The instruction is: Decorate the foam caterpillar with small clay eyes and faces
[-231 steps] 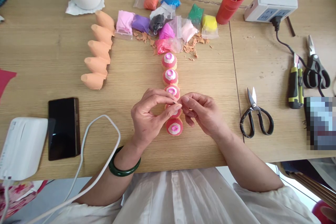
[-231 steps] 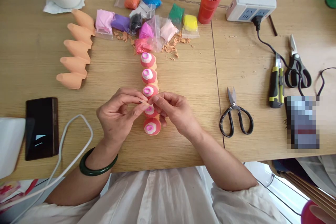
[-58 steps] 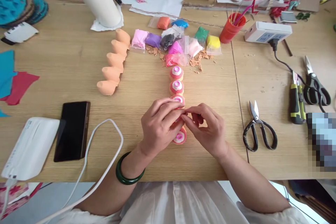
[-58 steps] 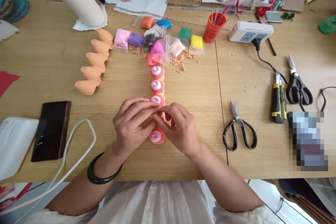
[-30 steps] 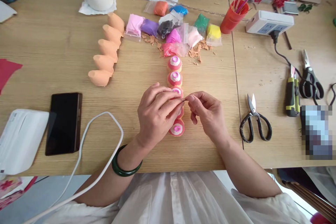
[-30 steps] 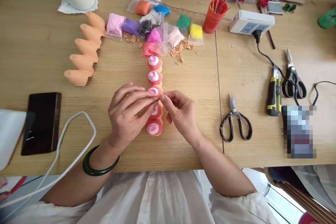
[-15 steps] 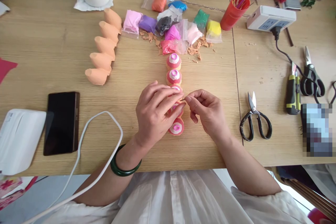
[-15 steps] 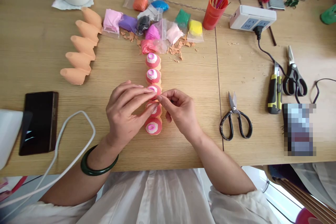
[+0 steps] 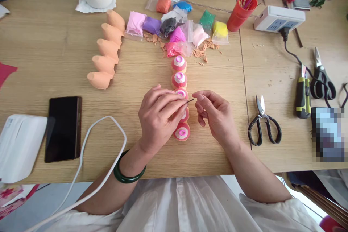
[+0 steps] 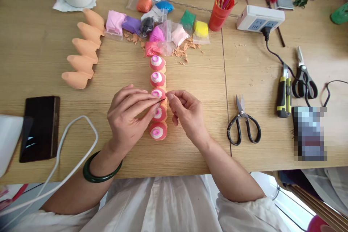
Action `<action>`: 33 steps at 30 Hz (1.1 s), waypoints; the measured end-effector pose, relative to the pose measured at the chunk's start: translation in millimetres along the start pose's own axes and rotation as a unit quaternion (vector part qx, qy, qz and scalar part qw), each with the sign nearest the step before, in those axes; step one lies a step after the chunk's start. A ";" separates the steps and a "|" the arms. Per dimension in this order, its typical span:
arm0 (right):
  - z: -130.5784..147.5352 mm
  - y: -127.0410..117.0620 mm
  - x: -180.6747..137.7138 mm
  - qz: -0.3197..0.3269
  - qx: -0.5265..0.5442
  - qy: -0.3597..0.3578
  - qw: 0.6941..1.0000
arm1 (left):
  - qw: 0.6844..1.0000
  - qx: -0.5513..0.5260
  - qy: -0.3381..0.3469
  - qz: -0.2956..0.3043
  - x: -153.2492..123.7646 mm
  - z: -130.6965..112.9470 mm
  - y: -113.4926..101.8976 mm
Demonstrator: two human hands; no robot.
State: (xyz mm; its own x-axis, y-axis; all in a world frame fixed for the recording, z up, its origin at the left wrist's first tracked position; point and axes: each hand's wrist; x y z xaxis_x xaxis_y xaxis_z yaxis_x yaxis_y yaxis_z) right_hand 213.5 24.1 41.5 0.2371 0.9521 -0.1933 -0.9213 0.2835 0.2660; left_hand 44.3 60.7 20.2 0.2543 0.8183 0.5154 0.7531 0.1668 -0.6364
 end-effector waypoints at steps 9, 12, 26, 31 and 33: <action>-9.8 -0.1 -0.6 0.024 0.030 0.013 0.999 | 1.000 -0.013 -0.014 -0.013 -0.9 0.2 0.0; -11.9 -0.4 -0.4 0.009 0.020 -0.002 1.000 | 1.000 -0.008 -0.006 -0.008 -0.9 -0.7 0.0; -10.5 -1.5 -2.7 0.043 -0.180 -0.188 0.965 | 1.000 0.006 0.003 0.021 -1.0 -4.2 0.9; -16.0 -5.5 -4.0 0.074 -0.265 -0.280 0.920 | 0.999 -0.018 -0.028 0.029 -0.5 -5.1 0.7; -17.1 -6.6 -4.3 0.079 -0.283 -0.291 0.911 | 0.998 -0.035 -0.042 0.031 -0.1 -5.2 1.2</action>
State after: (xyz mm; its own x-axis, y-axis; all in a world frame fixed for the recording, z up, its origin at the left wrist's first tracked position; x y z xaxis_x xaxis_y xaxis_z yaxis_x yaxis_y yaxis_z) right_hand 213.3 16.2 24.4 0.0592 0.9226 0.3812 -0.9306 0.1892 -0.3133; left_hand 48.4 58.0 22.4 0.2523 0.8700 0.4236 0.7791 0.0770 -0.6222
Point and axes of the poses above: each hand's wrist, its own x-axis towards the middle knuckle, its own y-axis out of the palm, z = x × y, and after that the axes turned 11 degrees about -y, right-handed
